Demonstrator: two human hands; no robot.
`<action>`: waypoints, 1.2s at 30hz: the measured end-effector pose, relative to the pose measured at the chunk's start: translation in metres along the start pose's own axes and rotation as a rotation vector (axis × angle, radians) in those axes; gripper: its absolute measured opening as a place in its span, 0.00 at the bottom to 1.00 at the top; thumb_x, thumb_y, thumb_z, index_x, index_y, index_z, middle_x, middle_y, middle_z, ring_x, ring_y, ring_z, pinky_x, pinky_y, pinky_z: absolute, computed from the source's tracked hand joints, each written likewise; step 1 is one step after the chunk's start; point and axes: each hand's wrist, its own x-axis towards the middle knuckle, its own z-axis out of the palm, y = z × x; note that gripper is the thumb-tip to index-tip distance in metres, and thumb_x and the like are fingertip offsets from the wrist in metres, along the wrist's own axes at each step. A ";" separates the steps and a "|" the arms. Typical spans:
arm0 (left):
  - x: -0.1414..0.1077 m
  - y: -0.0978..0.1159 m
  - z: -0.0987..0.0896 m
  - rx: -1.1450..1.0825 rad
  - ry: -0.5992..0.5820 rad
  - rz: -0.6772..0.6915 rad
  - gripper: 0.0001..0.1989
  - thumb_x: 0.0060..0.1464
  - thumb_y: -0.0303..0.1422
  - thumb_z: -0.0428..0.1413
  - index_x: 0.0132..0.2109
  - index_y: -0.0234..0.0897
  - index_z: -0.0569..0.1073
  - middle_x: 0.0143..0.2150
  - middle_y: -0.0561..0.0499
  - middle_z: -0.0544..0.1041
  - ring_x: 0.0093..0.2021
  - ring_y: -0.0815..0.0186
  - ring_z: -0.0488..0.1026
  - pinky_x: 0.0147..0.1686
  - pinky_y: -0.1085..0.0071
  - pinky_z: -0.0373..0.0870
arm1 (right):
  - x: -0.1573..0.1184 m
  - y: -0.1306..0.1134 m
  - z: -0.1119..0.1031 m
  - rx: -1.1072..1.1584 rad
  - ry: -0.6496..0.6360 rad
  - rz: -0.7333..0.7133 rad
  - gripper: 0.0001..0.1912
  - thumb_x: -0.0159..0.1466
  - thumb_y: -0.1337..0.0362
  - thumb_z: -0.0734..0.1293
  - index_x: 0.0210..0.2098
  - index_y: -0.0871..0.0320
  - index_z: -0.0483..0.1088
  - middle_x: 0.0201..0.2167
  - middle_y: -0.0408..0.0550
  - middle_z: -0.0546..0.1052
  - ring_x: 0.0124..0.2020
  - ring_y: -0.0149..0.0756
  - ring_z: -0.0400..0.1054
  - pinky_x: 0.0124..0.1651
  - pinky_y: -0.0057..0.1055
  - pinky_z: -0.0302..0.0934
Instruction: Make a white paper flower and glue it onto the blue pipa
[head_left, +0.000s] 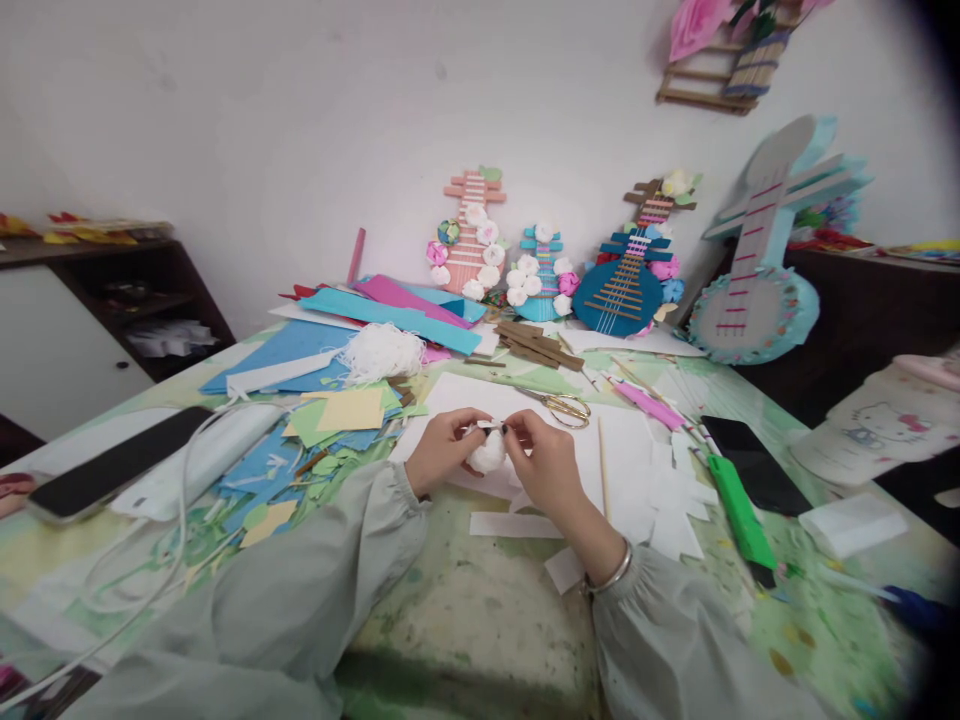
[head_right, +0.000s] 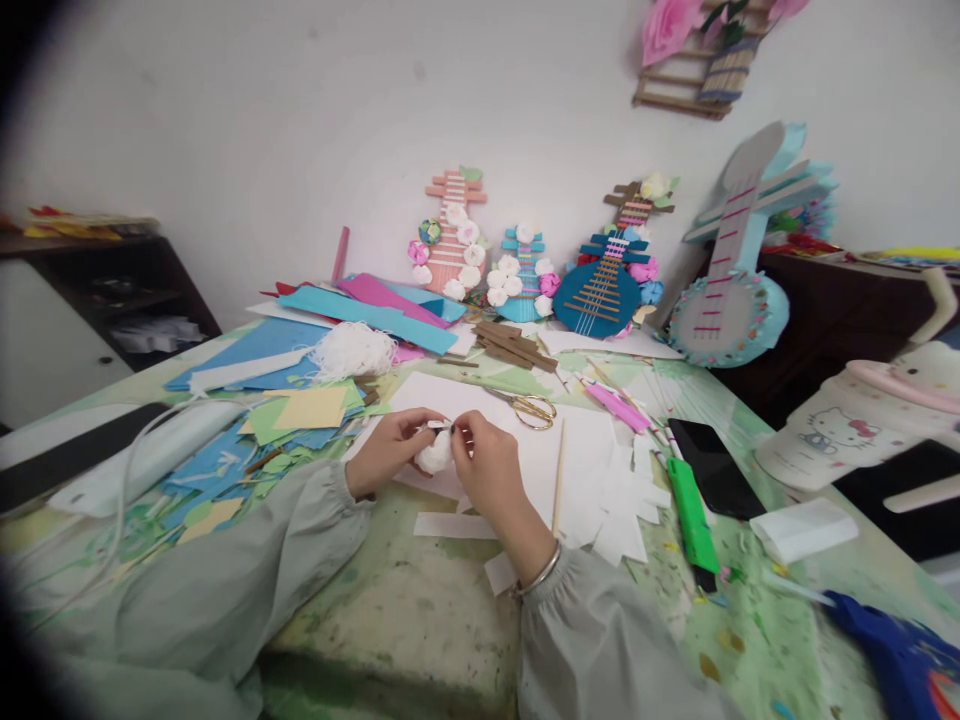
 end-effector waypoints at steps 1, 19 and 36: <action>0.000 0.000 0.000 -0.001 -0.001 0.005 0.16 0.48 0.35 0.54 0.43 0.32 0.74 0.30 0.51 0.72 0.25 0.69 0.71 0.19 0.70 0.77 | -0.001 0.000 0.000 -0.007 -0.001 -0.008 0.05 0.60 0.68 0.60 0.33 0.56 0.68 0.29 0.46 0.78 0.28 0.35 0.73 0.32 0.29 0.63; -0.003 0.006 -0.002 -0.018 0.027 0.075 0.20 0.47 0.33 0.55 0.48 0.30 0.76 0.28 0.51 0.74 0.22 0.72 0.68 0.19 0.72 0.76 | -0.003 -0.004 -0.002 -0.017 -0.021 -0.148 0.07 0.61 0.69 0.59 0.36 0.56 0.69 0.32 0.47 0.78 0.34 0.36 0.74 0.37 0.29 0.64; -0.003 0.010 -0.003 -0.007 0.053 0.088 0.16 0.47 0.34 0.55 0.42 0.30 0.77 0.24 0.52 0.72 0.20 0.72 0.69 0.16 0.74 0.74 | -0.002 -0.007 -0.008 0.011 0.101 -0.197 0.08 0.61 0.69 0.60 0.36 0.56 0.70 0.31 0.46 0.79 0.31 0.33 0.74 0.35 0.27 0.67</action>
